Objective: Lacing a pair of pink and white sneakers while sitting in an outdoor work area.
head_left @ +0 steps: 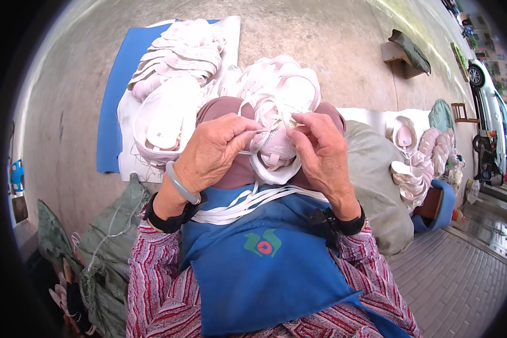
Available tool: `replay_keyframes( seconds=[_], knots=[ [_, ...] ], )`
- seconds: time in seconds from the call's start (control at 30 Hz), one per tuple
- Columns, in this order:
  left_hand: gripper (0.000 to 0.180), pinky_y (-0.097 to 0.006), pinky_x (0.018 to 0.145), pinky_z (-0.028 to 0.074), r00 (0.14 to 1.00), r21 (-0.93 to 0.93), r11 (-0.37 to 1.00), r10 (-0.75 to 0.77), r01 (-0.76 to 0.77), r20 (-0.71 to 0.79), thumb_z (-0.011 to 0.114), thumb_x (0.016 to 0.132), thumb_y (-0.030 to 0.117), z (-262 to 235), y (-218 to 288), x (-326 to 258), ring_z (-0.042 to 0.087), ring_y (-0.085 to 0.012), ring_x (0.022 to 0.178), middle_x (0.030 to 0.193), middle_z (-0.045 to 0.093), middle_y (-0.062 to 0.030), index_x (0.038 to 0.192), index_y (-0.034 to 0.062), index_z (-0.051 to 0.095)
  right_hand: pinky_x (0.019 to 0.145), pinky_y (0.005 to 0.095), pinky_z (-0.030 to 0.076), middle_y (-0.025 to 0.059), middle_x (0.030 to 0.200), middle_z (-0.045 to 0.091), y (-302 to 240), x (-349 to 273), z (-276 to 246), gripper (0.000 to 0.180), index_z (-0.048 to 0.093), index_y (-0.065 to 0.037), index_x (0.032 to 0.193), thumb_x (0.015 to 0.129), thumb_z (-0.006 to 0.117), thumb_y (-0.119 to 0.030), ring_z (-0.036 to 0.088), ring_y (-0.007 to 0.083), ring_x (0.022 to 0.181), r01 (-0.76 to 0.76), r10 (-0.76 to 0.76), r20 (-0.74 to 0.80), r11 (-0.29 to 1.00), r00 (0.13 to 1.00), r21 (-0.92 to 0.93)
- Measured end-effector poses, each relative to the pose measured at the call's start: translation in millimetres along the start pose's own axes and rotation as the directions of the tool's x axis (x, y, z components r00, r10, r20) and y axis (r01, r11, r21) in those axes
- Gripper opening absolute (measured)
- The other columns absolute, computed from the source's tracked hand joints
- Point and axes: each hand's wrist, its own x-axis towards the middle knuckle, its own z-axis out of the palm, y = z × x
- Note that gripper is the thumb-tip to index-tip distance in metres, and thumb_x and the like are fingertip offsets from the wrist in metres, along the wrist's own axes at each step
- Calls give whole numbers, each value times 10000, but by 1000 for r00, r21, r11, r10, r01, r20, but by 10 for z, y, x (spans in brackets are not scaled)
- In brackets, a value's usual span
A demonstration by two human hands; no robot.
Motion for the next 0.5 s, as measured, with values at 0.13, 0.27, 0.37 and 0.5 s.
replay_keyframes(
  seconds=[0.13,0.27,0.37,0.5],
  knots=[
    [91,-358,664,449,998,267,963,31,-16,-52,607,895,87,181,-164,-102,566,-295,729,778,556,-132,935,10,635,657,373,499,153,876,576,-105,-165,79,187,622,-22,1016,833,615,13,609,301,742,-37,42,74,997,996,-69],
    [89,-376,667,454,992,351,936,59,-16,-112,594,898,93,248,-257,11,570,-323,741,793,562,-145,880,10,620,641,435,476,182,806,537,-12,-177,313,99,597,-13,943,847,613,-27,571,391,713,58,-42,72,969,997,-241],
    [87,-388,672,453,995,323,946,32,1,-98,594,896,94,264,-298,31,571,-333,751,802,569,-149,888,10,615,644,439,477,189,806,542,22,-142,356,105,598,-8,943,846,618,-43,582,389,735,-19,42,74,961,996,-277],
    [85,-411,671,453,997,335,942,49,-30,-51,582,889,91,235,-299,42,574,-345,754,802,563,-151,906,11,604,633,440,472,188,792,545,14,-130,375,88,611,-10,907,843,631,-66,579,378,711,-55,65,35,972,997,-229]
  ],
)
